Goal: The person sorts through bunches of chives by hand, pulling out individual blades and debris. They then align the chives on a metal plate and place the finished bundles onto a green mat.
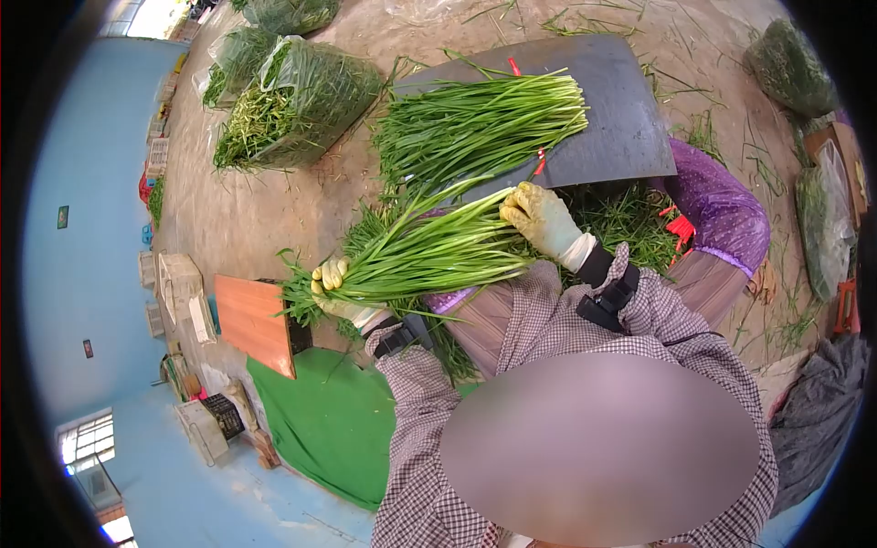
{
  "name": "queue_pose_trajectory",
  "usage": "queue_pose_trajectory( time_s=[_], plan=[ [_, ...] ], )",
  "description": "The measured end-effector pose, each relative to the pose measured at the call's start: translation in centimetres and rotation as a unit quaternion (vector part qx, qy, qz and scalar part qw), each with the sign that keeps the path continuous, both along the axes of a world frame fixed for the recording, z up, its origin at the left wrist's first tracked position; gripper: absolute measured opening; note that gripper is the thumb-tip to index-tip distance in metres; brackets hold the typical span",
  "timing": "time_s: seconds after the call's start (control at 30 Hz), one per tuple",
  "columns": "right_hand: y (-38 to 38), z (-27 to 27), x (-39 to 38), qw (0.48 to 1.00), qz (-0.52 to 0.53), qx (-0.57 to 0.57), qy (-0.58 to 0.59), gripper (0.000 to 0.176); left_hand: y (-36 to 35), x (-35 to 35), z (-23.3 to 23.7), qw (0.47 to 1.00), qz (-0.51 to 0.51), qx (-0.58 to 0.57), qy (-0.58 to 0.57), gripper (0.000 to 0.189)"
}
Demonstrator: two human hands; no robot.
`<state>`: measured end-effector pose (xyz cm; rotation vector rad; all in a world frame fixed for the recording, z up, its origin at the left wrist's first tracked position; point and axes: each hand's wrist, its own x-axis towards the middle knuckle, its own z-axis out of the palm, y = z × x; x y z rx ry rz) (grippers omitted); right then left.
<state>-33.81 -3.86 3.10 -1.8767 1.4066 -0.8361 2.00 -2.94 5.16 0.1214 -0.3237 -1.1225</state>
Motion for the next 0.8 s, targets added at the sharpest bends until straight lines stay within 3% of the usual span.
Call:
queue_pose_trajectory(
  time_s=[0.13, 0.27, 0.3, 0.4, 0.53, 0.8],
  plan=[
    [0.3, -0.8, -0.6, 0.962, 0.031, 0.163, -0.215, 0.030, 0.1, -0.1, 0.0, 1.000, -0.002, -0.016, -0.005, 0.009],
    [-0.4, -1.9, -0.5, 0.877, 0.122, 0.364, -0.289, 0.033, 0.0, -0.2, 0.1, 0.999, -0.026, -0.034, 0.002, 0.009],
    [-0.2, -2.0, -0.3, 0.848, 0.104, 0.391, -0.343, 0.037, -0.1, -0.2, 0.3, 0.999, -0.029, -0.035, 0.012, 0.008],
    [0.8, 1.4, 0.0, 0.783, 0.064, 0.385, -0.484, 0.029, 0.0, -0.3, 0.5, 0.998, -0.032, -0.036, 0.031, 0.011],
    [0.7, 0.5, 0.3, 0.772, 0.091, 0.402, -0.484, 0.040, 0.2, -0.2, 0.2, 0.998, -0.035, -0.036, 0.033, 0.012],
    [1.6, 1.3, 1.4, 0.713, 0.039, 0.440, -0.544, 0.035, 0.3, 0.9, -0.8, 0.999, -0.024, -0.022, 0.019, 0.008]
  ],
)
